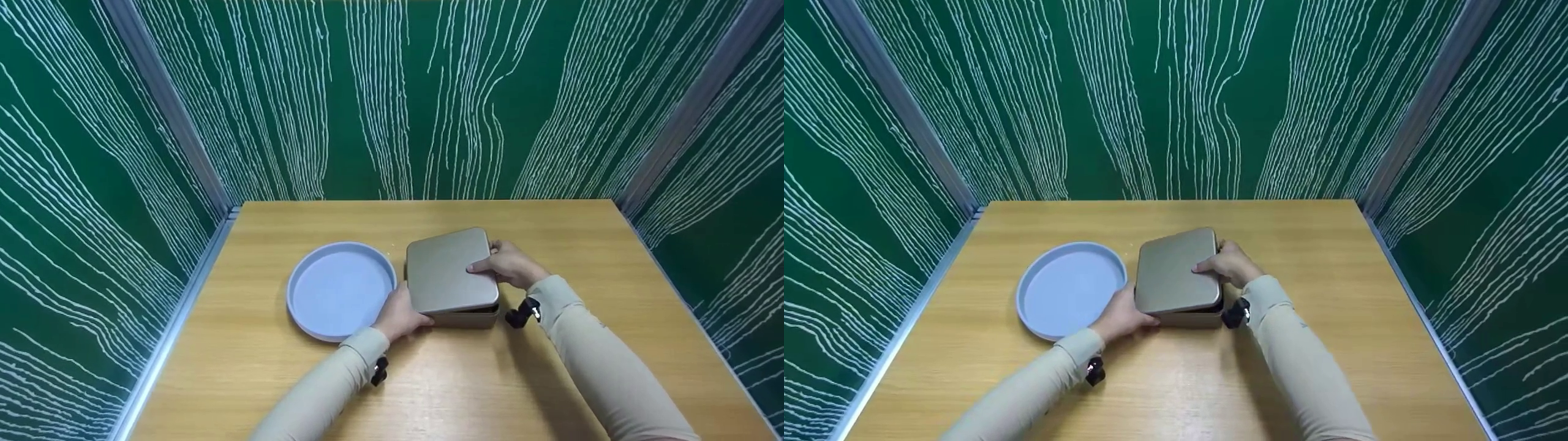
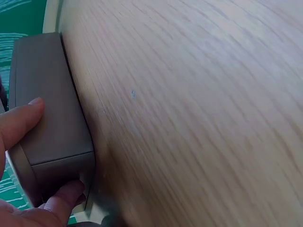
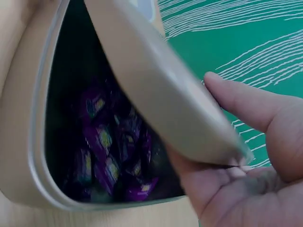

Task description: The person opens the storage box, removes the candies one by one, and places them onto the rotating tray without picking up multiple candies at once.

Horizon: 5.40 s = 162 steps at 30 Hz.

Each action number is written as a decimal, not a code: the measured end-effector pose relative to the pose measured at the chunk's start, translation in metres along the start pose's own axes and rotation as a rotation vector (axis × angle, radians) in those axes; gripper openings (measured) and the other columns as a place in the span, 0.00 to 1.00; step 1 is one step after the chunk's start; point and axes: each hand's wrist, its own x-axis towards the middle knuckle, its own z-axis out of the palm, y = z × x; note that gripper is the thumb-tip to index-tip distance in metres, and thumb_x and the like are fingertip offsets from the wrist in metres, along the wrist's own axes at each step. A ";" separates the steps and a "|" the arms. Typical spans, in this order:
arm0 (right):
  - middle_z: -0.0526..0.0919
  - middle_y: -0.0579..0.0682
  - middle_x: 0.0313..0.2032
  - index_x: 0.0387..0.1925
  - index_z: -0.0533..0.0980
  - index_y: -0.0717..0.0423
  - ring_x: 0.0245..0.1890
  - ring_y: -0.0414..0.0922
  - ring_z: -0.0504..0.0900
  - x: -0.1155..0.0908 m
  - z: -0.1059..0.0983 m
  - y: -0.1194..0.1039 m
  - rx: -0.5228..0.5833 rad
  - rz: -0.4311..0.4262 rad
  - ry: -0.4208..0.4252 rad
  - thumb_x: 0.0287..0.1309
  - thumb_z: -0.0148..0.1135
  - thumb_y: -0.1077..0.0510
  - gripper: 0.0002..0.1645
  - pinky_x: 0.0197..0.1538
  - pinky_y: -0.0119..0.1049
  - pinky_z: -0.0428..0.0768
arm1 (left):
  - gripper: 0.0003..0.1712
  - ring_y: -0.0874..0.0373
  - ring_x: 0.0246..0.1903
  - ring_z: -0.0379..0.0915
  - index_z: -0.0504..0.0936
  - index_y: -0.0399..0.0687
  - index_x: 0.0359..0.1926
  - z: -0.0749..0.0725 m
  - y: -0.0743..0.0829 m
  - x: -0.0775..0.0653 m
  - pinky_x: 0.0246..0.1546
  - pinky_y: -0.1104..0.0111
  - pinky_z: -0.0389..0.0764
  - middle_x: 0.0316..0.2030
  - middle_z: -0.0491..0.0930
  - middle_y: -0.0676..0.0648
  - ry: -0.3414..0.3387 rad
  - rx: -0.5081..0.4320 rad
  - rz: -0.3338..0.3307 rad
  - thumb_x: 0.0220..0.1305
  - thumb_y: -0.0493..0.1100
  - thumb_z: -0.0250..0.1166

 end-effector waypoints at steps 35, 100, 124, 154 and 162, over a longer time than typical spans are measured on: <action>0.88 0.47 0.41 0.61 0.65 0.60 0.43 0.43 0.90 -0.005 -0.024 0.003 0.481 -0.095 -0.055 0.76 0.58 0.69 0.18 0.48 0.38 0.91 | 0.44 0.37 0.62 0.81 0.74 0.26 0.68 -0.009 -0.005 -0.004 0.68 0.50 0.81 0.60 0.83 0.29 -0.063 -0.098 -0.017 0.62 0.52 0.79; 0.51 0.38 0.87 0.89 0.42 0.36 0.84 0.37 0.58 -0.044 -0.124 0.108 1.100 0.028 0.617 0.79 0.51 0.71 0.51 0.81 0.34 0.61 | 0.25 0.27 0.65 0.78 0.72 0.15 0.66 -0.007 0.004 -0.004 0.71 0.44 0.77 0.60 0.79 0.19 0.010 0.008 0.016 0.77 0.33 0.53; 0.86 0.46 0.21 0.51 0.68 0.49 0.21 0.41 0.87 -0.040 -0.108 0.119 0.695 0.331 0.624 0.75 0.67 0.56 0.15 0.35 0.36 0.92 | 0.29 0.31 0.69 0.75 0.70 0.22 0.73 0.026 -0.048 0.030 0.75 0.46 0.74 0.67 0.78 0.24 0.000 0.054 -0.008 0.80 0.39 0.53; 0.87 0.48 0.22 0.49 0.76 0.61 0.21 0.41 0.87 -0.048 -0.113 0.136 0.312 0.367 0.491 0.81 0.55 0.46 0.20 0.32 0.34 0.90 | 0.25 0.29 0.65 0.79 0.73 0.20 0.68 0.005 -0.017 0.010 0.70 0.45 0.79 0.61 0.80 0.22 -0.005 0.027 0.017 0.77 0.34 0.55; 0.87 0.50 0.23 0.54 0.75 0.62 0.21 0.43 0.88 -0.062 -0.103 0.119 0.334 0.406 0.508 0.82 0.56 0.47 0.20 0.33 0.36 0.91 | 0.22 0.32 0.63 0.81 0.76 0.24 0.66 0.003 -0.014 0.011 0.67 0.46 0.81 0.60 0.83 0.25 -0.038 0.033 -0.018 0.78 0.34 0.54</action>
